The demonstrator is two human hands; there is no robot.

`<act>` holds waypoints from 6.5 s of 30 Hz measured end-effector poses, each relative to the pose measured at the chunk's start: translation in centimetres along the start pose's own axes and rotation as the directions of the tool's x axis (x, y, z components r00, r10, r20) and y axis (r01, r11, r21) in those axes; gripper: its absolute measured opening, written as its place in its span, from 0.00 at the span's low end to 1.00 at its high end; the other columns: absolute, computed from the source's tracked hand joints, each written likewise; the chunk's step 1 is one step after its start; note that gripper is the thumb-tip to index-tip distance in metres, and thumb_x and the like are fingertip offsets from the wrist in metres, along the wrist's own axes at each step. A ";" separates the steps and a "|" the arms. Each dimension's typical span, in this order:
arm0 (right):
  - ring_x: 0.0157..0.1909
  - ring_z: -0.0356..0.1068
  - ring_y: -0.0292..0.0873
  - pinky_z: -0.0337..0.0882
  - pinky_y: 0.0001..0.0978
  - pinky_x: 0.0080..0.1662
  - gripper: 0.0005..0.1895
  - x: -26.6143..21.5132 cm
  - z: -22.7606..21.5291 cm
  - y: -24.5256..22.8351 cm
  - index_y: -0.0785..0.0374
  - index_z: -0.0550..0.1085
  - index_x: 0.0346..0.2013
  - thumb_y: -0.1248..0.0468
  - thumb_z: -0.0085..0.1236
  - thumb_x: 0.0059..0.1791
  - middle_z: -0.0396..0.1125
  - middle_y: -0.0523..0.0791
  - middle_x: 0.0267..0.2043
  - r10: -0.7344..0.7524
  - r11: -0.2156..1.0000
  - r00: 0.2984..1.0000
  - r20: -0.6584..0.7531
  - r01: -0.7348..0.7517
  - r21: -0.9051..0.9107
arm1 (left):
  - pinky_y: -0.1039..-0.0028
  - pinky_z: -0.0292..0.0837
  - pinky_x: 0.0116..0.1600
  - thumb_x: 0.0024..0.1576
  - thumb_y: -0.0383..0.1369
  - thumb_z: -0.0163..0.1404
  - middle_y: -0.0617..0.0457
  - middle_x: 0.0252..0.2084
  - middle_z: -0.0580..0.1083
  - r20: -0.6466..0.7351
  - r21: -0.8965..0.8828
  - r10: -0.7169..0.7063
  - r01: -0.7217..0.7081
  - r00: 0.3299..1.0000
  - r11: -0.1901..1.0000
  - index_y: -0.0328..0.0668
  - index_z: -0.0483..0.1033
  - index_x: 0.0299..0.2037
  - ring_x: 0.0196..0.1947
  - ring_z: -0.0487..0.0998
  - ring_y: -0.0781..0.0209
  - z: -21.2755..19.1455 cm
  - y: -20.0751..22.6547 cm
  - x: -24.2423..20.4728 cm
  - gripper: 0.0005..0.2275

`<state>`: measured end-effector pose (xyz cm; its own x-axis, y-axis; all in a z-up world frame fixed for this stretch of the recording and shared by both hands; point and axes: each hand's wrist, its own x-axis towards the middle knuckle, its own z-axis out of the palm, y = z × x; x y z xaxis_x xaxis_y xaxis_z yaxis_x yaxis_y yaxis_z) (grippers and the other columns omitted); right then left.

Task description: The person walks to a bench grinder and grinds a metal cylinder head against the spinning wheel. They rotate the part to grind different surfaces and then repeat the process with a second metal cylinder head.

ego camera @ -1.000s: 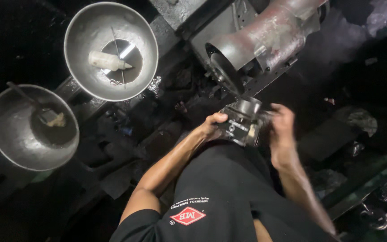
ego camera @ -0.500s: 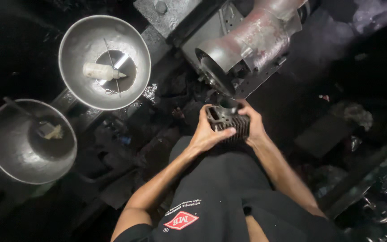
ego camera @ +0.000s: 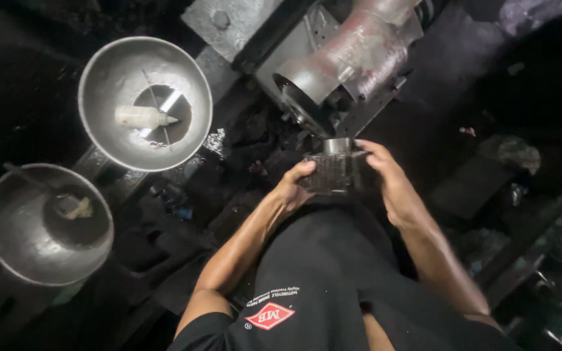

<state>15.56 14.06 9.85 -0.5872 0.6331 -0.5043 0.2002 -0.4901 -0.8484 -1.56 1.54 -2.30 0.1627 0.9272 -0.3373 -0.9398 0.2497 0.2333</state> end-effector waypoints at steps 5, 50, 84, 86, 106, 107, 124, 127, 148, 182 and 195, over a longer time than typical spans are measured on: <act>0.53 0.69 0.46 0.73 0.41 0.53 0.28 -1.6 -0.8 -0.5 0.61 0.67 0.63 0.49 0.42 0.54 0.66 0.50 0.53 0.003 0.945 0.999 0.050 -0.019 0.328 | 0.50 0.61 0.69 0.52 0.50 0.54 0.42 0.64 0.70 0.162 0.293 -0.006 -0.042 0.987 0.955 0.36 0.67 0.67 0.64 0.70 0.45 0.8 0.1 -0.4 0.35; 0.43 0.74 0.48 0.75 0.41 0.48 0.24 7.4 1.0 9.2 0.65 0.72 0.50 0.50 0.42 0.51 0.72 0.49 0.42 0.250 0.883 0.968 -0.029 -0.215 0.417 | 0.63 0.75 0.58 0.43 0.47 0.64 0.37 0.54 0.72 -0.390 0.652 0.379 -0.039 0.839 0.757 0.27 0.55 0.63 0.54 0.76 0.50 4.1 0.7 -2.3 0.44; 0.51 0.73 0.41 0.73 0.37 0.56 0.22 2.4 1.8 5.6 0.62 0.74 0.53 0.47 0.46 0.58 0.73 0.44 0.49 -0.029 0.839 0.935 -0.353 0.215 0.500 | 0.63 0.67 0.62 0.46 0.25 0.49 0.49 0.51 0.73 0.016 0.050 0.007 -0.008 1.000 0.999 0.35 0.66 0.60 0.52 0.73 0.56 -0.5 -1.5 4.8 0.27; 0.50 0.74 0.39 0.74 0.36 0.54 0.21 3.5 1.6 5.6 0.63 0.74 0.52 0.49 0.47 0.58 0.73 0.44 0.48 -0.075 0.875 0.931 -0.357 0.232 0.424 | 0.64 0.68 0.63 0.45 0.23 0.46 0.50 0.49 0.74 0.063 -0.061 0.028 -0.024 0.998 0.998 0.35 0.68 0.57 0.52 0.74 0.57 -1.7 -1.7 5.7 0.25; 0.55 0.72 0.43 0.71 0.40 0.60 0.23 3.7 2.1 8.9 0.59 0.72 0.54 0.44 0.46 0.60 0.72 0.43 0.52 -0.128 0.783 0.936 -0.328 0.298 0.546 | 0.71 0.71 0.48 0.55 0.20 0.48 0.48 0.40 0.69 0.133 0.134 0.050 -0.068 0.990 0.989 0.14 0.64 0.56 0.40 0.71 0.61 -4.2 -1.4 6.3 0.20; 0.56 0.72 0.43 0.71 0.40 0.60 0.23 3.9 2.1 8.5 0.59 0.72 0.55 0.44 0.45 0.60 0.72 0.43 0.52 -0.132 0.773 0.933 -0.335 0.309 0.554 | 0.73 0.71 0.47 0.53 0.21 0.48 0.49 0.41 0.70 0.126 0.177 0.051 -0.073 0.991 0.981 0.19 0.65 0.58 0.39 0.71 0.63 -3.8 -1.0 6.5 0.21; 0.47 0.72 0.39 0.73 0.37 0.52 0.19 6.0 3.1 7.0 0.59 0.74 0.50 0.47 0.50 0.58 0.72 0.41 0.44 -0.174 0.869 0.875 -0.451 0.352 0.348 | 0.71 0.65 0.49 0.54 0.21 0.48 0.57 0.36 0.66 0.307 -0.104 0.084 -0.054 0.948 0.993 0.37 0.68 0.36 0.38 0.67 0.65 -5.9 -0.6 8.9 0.04; 0.45 0.72 0.39 0.73 0.36 0.51 0.19 6.9 3.8 7.8 0.58 0.75 0.48 0.47 0.51 0.57 0.71 0.40 0.41 -0.067 0.885 0.892 -0.447 0.260 0.385 | 0.71 0.69 0.50 0.48 0.23 0.47 0.57 0.36 0.69 0.118 -0.042 -0.005 0.010 0.993 0.999 0.38 0.70 0.37 0.37 0.70 0.65 -6.9 -0.3 7.6 0.08; 0.52 0.73 0.39 0.71 0.35 0.57 0.20 8.6 4.5 7.5 0.59 0.74 0.52 0.49 0.45 0.57 0.74 0.41 0.49 -0.034 0.926 0.935 -0.352 0.162 0.340 | 0.61 0.72 0.55 0.53 0.27 0.48 0.50 0.43 0.75 0.076 -0.026 -0.046 0.048 0.996 0.998 0.34 0.75 0.42 0.45 0.76 0.57 -8.2 0.5 6.4 0.09; 0.45 0.75 0.45 0.76 0.39 0.50 0.22 9.5 1.2 12.3 0.63 0.75 0.43 0.49 0.42 0.53 0.74 0.46 0.42 0.079 0.865 0.963 -0.259 0.063 0.498 | 0.60 0.67 0.65 0.51 0.42 0.62 0.42 0.64 0.67 -0.153 0.609 0.031 0.070 0.988 0.790 0.37 0.54 0.72 0.63 0.70 0.50 -4.2 3.3 0.8 0.40; 0.50 0.74 0.42 0.74 0.36 0.54 0.20 4.3 -1.3 4.4 0.63 0.74 0.54 0.54 0.50 0.54 0.73 0.45 0.49 -0.022 0.875 0.980 -0.197 0.114 0.470 | 0.65 0.72 0.50 0.49 0.36 0.54 0.45 0.54 0.71 -0.007 0.559 -0.073 0.065 0.997 0.827 0.34 0.63 0.66 0.51 0.73 0.56 -1.1 1.0 5.7 0.32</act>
<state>14.91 15.43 3.77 -0.4251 0.7496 -0.5073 -0.2604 -0.6381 -0.7246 -1.92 6.80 -5.01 0.2292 0.9045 -0.3596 -0.5983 0.4223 0.6809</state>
